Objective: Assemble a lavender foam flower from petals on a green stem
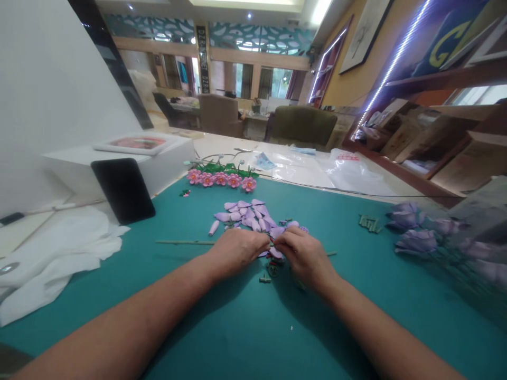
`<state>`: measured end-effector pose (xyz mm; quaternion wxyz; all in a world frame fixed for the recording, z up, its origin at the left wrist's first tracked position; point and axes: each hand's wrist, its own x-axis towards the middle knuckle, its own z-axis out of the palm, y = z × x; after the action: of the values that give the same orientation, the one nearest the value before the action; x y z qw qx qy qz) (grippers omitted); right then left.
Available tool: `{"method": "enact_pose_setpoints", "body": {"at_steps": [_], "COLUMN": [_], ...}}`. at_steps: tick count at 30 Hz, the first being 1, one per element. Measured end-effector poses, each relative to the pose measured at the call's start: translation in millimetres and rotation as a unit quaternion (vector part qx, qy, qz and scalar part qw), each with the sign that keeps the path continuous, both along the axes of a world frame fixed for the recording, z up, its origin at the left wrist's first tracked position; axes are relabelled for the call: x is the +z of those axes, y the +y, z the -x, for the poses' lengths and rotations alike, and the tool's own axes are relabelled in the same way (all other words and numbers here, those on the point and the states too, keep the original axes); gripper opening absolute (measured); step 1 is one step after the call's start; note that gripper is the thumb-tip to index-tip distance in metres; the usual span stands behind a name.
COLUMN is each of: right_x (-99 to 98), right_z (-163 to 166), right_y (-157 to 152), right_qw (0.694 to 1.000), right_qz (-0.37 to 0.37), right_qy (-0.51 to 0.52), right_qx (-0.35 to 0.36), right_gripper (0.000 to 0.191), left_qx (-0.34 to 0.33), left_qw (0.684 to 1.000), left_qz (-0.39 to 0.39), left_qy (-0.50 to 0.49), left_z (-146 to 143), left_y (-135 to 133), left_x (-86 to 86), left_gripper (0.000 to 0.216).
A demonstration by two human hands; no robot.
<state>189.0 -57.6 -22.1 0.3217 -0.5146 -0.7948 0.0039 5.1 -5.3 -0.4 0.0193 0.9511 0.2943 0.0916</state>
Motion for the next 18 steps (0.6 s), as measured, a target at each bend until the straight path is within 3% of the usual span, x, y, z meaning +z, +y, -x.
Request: {"method": "enact_pose_setpoints", "body": {"at_steps": [11,18], "right_x": [2.0,2.4], "right_z": [-4.6,-5.4], "right_y": [5.3,5.0], "right_qw": [0.998,0.996], "right_qz": [0.04,0.03], "right_qy": [0.052,0.082], "right_qx": [0.003,0.01], "right_gripper": [0.012,0.008], "left_qx": [0.005,0.008], "left_qw": [0.998,0.998], "left_qz": [0.06,0.056], "left_qy": [-0.03,-0.025], "left_z": [1.9,2.8], "left_y": [4.3,6.2], "left_x": [-1.9,-2.3], "left_gripper": [0.023,0.022]}}
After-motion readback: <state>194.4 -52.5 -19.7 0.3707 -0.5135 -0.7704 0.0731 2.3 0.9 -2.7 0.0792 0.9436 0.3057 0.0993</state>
